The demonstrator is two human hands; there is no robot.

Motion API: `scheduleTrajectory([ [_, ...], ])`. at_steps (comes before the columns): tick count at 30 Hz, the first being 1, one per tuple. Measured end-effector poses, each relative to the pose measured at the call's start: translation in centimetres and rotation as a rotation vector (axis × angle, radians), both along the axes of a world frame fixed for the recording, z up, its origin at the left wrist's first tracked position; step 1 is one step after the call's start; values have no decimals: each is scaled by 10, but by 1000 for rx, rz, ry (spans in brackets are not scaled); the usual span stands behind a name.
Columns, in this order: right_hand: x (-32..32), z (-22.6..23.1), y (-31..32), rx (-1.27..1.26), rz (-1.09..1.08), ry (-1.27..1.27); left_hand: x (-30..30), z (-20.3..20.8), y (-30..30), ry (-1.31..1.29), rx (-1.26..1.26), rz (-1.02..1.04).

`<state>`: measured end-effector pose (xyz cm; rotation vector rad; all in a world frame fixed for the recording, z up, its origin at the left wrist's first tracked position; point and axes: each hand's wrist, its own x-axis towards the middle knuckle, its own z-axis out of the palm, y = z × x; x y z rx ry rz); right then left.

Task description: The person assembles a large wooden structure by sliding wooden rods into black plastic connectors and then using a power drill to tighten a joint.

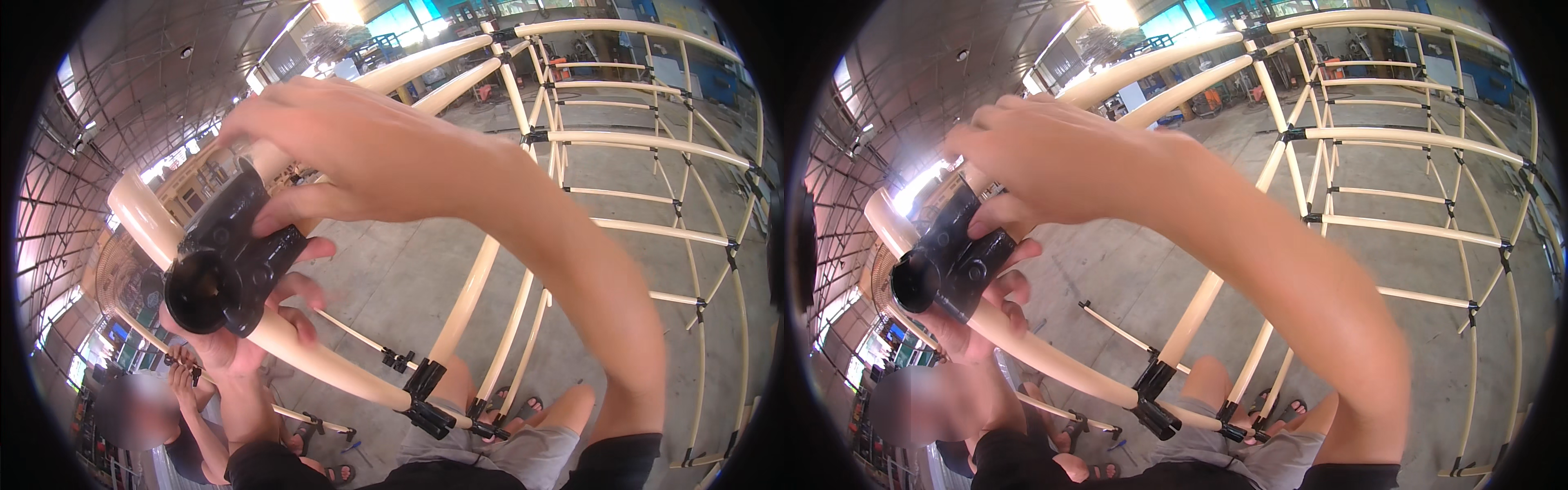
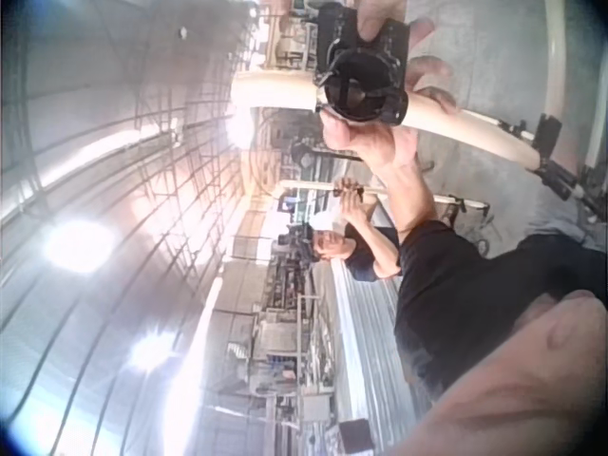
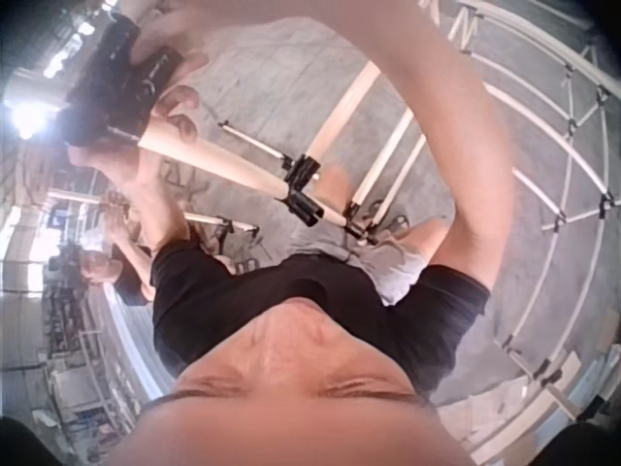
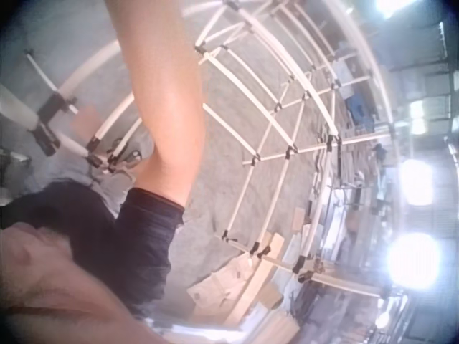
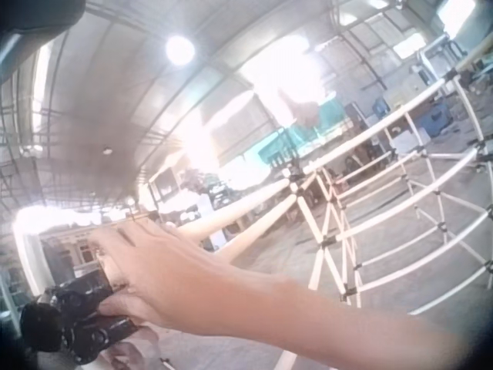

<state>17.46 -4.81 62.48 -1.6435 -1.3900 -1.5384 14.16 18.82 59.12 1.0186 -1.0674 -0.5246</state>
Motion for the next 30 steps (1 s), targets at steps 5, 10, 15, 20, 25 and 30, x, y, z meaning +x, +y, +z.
scheduleTrajectory([
  [5, -21, -66, -7, 689, -17, 379, -13, -10, 4, -135, -29, 187],
  [10, 8, -96, 35, 439, 1149, 1151, -41, 3, 2, -448, 302, 614],
  [15, 3, -85, 57, 605, 1422, 1060, -52, 8, -12, -292, 229, 795],
  [20, 6, -78, 65, 756, 1467, 1049, -48, 4, -22, -264, 203, 940],
  [25, 12, -83, 71, 766, 1468, 1029, -45, -4, -30, -301, 180, 1013],
  [30, 16, -84, 73, 723, 1452, 992, -41, -5, -28, -261, 235, 998],
])
